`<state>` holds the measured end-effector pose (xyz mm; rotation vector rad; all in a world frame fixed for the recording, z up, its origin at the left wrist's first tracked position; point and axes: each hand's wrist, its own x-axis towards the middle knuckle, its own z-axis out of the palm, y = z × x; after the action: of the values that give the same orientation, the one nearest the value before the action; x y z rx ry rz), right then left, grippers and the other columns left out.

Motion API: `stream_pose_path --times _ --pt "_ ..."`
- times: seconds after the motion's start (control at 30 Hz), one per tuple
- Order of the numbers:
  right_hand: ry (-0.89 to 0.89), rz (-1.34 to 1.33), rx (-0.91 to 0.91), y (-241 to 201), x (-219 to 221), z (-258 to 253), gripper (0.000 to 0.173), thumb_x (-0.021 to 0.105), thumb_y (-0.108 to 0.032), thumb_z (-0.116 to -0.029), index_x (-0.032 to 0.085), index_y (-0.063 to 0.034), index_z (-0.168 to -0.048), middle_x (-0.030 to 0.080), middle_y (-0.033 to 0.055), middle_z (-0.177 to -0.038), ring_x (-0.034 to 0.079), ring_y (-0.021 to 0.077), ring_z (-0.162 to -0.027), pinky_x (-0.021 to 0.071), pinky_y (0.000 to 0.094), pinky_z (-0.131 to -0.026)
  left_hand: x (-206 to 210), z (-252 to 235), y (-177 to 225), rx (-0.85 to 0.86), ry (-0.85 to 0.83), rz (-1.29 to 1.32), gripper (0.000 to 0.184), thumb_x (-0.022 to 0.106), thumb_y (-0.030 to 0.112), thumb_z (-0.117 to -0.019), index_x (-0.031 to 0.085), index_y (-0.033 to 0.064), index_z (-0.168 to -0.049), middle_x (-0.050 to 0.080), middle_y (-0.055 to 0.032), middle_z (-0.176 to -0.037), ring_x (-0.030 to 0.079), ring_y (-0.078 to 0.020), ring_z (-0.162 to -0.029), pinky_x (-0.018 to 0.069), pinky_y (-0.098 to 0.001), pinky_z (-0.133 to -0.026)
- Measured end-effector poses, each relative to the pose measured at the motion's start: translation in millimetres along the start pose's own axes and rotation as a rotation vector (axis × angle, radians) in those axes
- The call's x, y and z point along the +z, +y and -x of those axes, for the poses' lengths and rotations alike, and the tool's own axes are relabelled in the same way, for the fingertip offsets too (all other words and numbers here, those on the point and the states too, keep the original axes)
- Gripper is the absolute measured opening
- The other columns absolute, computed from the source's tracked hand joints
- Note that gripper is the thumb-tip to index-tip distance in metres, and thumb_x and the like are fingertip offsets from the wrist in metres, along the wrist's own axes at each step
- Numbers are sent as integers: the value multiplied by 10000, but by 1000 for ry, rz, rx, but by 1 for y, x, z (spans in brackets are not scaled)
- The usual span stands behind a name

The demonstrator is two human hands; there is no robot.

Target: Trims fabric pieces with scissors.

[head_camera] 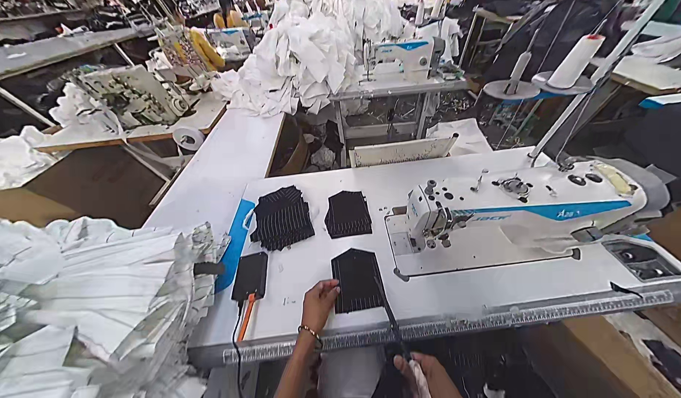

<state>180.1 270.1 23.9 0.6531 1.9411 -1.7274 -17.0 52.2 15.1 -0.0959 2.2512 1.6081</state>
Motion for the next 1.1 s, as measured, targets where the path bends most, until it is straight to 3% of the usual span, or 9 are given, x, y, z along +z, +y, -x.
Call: stream_pose_path --times 0.17,0.27,0.37,0.57,0.8,0.97,1.1 --pt "-32 -150 0 -5 -6 -4 332 604 -361 -1035 590 -104 -824 548 -52 -576 539 46 -473 478 219 -480 -2 2 10 -73 -71 120 289 652 -11 -964 652 -61 -1249 688 -185 -1224 692 -182 -995 557 -336 -898" --pt "-93 -213 -78 -7 -13 -2 311 620 -374 -997 559 -153 -787 516 -82 -554 504 24 -446 437 194 -441 8 3 10 -133 1 291 283 635 -22 -971 648 -60 -1251 691 -161 -1184 669 -135 -902 547 -292 -820" --pt "-204 -233 -80 -12 -20 -4 317 627 -427 -977 552 -167 -812 506 -94 -557 487 12 -433 420 178 -426 18 6 21 -229 59 507 277 605 -16 -991 616 -68 -1263 683 -137 -1150 650 -111 -811 546 -262 -740" --pt "-363 -258 -5 7 -33 -8 395 601 -558 -963 546 -169 -918 525 -103 -618 513 4 -500 442 159 -489 27 12 31 -306 77 722 285 570 -21 -1008 579 -65 -1289 672 -117 -1123 653 -109 -813 553 -250 -754" --pt "-427 -96 -18 7 -27 -7 452 624 -616 -929 546 -170 -945 522 -115 -641 519 -4 -529 455 167 -526 40 23 30 -234 100 672 327 592 -68 -977 579 -84 -1304 664 -147 -1162 661 -123 -855 557 -261 -792" --pt "-358 -17 -31 -8 -11 -14 351 617 -481 -983 543 -138 -965 514 -91 -643 521 18 -539 466 195 -552 46 30 20 -130 111 582 357 643 -78 -944 604 -89 -1298 673 -172 -1222 678 -120 -828 573 -266 -796" --pt "-314 91 -33 -8 -6 -20 392 626 -516 -973 539 -135 -935 491 -79 -651 504 35 -550 454 227 -567 46 35 16 -85 105 530 366 660 -69 -936 621 -73 -1299 679 -164 -1244 683 -108 -827 572 -262 -803"
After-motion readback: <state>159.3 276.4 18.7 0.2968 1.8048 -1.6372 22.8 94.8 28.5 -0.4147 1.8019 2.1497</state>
